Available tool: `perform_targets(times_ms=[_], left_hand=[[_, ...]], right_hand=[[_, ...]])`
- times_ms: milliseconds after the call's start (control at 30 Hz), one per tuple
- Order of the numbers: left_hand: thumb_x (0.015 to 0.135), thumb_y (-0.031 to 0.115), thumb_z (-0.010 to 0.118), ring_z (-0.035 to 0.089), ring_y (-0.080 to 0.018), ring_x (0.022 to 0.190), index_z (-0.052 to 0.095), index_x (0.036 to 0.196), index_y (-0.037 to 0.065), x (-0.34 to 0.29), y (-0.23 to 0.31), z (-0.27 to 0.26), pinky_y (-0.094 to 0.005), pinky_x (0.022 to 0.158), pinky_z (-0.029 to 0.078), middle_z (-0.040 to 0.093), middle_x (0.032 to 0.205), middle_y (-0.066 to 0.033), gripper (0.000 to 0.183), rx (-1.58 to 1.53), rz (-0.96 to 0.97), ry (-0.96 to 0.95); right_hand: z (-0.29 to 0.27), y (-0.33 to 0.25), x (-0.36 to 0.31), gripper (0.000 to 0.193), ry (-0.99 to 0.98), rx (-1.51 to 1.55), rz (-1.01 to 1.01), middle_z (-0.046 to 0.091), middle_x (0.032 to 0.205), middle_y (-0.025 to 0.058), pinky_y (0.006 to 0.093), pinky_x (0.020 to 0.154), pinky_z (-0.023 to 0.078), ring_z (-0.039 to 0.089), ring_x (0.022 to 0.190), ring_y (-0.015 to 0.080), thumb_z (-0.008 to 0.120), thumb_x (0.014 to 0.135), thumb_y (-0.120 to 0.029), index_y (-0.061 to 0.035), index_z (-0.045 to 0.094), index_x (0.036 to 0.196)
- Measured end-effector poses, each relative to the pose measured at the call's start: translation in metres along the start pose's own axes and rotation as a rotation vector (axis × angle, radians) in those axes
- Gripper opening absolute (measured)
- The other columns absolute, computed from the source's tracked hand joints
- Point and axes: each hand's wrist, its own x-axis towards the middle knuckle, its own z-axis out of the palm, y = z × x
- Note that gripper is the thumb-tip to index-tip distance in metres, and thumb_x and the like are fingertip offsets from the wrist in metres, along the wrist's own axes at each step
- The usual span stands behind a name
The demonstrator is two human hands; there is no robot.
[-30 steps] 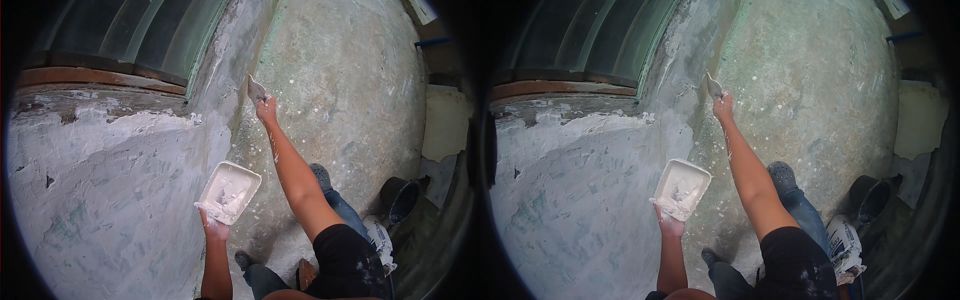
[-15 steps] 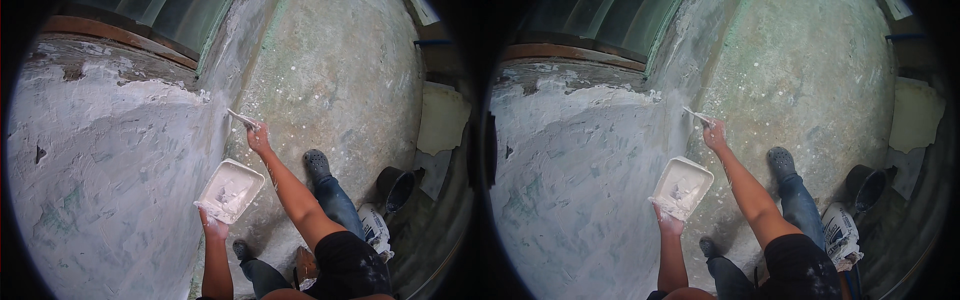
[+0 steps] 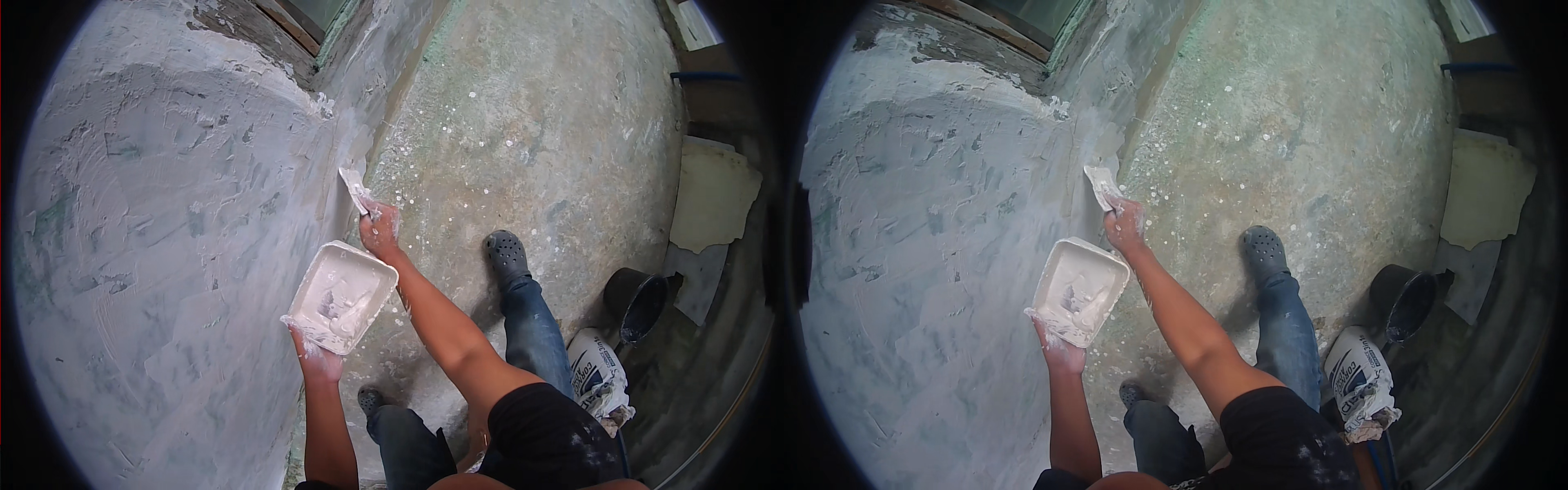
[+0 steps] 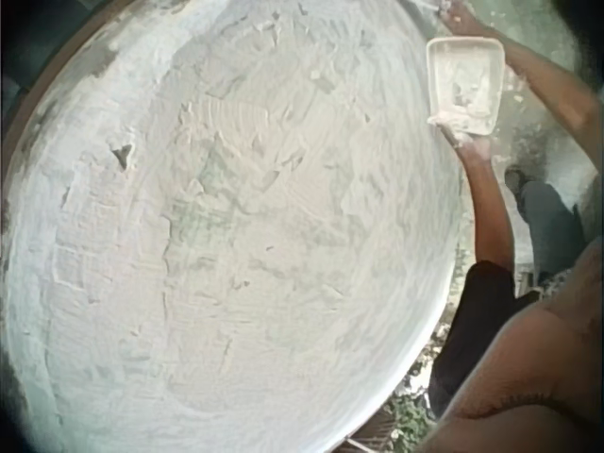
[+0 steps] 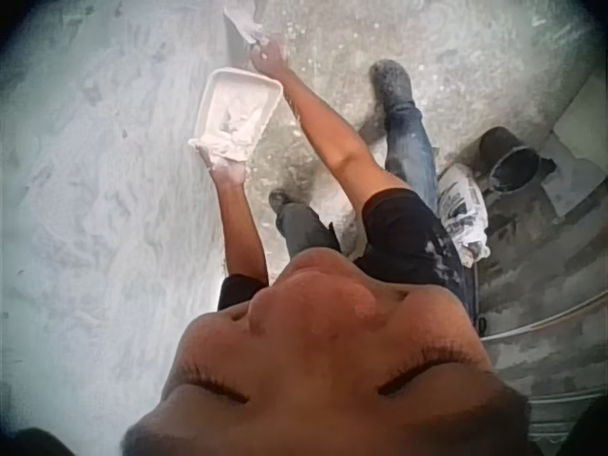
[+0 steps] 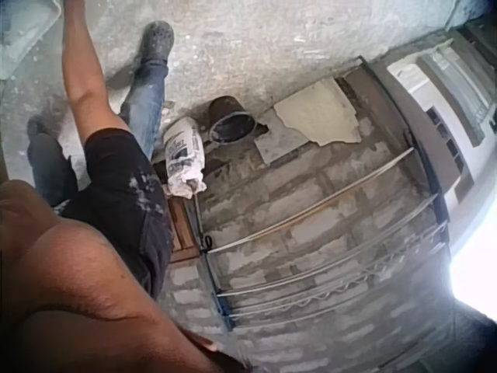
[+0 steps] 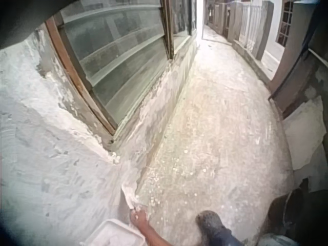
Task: Applying plaster or joint compound to an exterior wall using a putty knife and a small tray.
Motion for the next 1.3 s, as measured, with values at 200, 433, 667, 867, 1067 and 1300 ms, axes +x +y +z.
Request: perform_targets(times_ms=[200,433,667,867,1067,1300], left_hand=[[0.095,0.057,0.034,0.036,-0.0323,0.132,0.028,0.143,0.002,0.0,-0.004,-0.008,-0.0468,0.11,0.029,0.034,0.145,-0.0157,0.074,0.031,0.013,0.006],[0.095,0.058,0.033,0.037,-0.0322,0.131,0.029,0.142,0.002,0.016,-0.003,-0.005,-0.0466,0.11,0.029,0.035,0.145,-0.0153,0.074,-0.004,0.055,-0.022],[0.095,0.057,0.031,0.037,-0.0324,0.131,0.029,0.143,0.002,0.027,-0.012,-0.016,-0.0475,0.11,0.03,0.035,0.145,-0.0155,0.072,0.022,0.028,-0.011],[0.096,0.057,0.031,0.036,-0.0323,0.132,0.027,0.143,0.003,0.045,-0.023,-0.002,-0.0473,0.11,0.03,0.034,0.146,-0.0156,0.072,0.031,0.038,-0.039],[0.095,0.058,0.031,0.033,-0.0323,0.133,0.025,0.144,0.003,0.068,-0.034,0.037,-0.0461,0.111,0.029,0.031,0.147,-0.0164,0.074,0.008,0.044,-0.041],[0.095,0.057,0.033,0.037,-0.0324,0.131,0.028,0.143,0.002,0.083,-0.033,0.038,-0.0464,0.11,0.03,0.035,0.145,-0.0158,0.073,-0.029,0.026,-0.133]], right_hand=[[-0.029,0.036,0.083,0.021,0.088,0.096,0.318,0.066,0.081,0.0203,0.0385,0.069,0.048,0.063,0.072,0.0289,0.054,0.078,-0.007,0.0059,0.064,0.091],[0.022,0.023,0.057,0.039,0.121,0.061,0.12,0.06,0.097,0.0234,0.0456,0.086,0.044,0.057,0.091,0.0397,0.052,0.072,-0.006,0.0015,0.059,0.109],[-0.026,0.016,0.002,0.034,-0.008,0.135,-0.316,0.066,0.087,0.0198,0.0419,0.081,0.047,0.063,0.083,0.0338,0.05,0.07,-0.003,-0.0029,0.068,0.099],[-0.061,0.033,0.107,0.031,0.093,0.321,0.502,0.065,0.088,0.0193,0.0337,0.073,0.048,0.063,0.082,0.0251,0.051,0.085,-0.008,0.0043,0.059,0.112],[0.018,0.043,0.115,0.024,0.244,0.051,0.17,0.061,0.088,0.0232,0.0423,0.082,0.043,0.057,0.088,0.0362,0.055,0.08,-0.008,0.0044,0.061,0.1],[-0.025,0.06,0.06,0.019,-0.043,0.127,-0.177,0.062,0.068,0.0231,0.041,0.062,0.049,0.062,0.062,0.0331,0.057,0.073,-0.006,0.0024,0.068,0.086]])
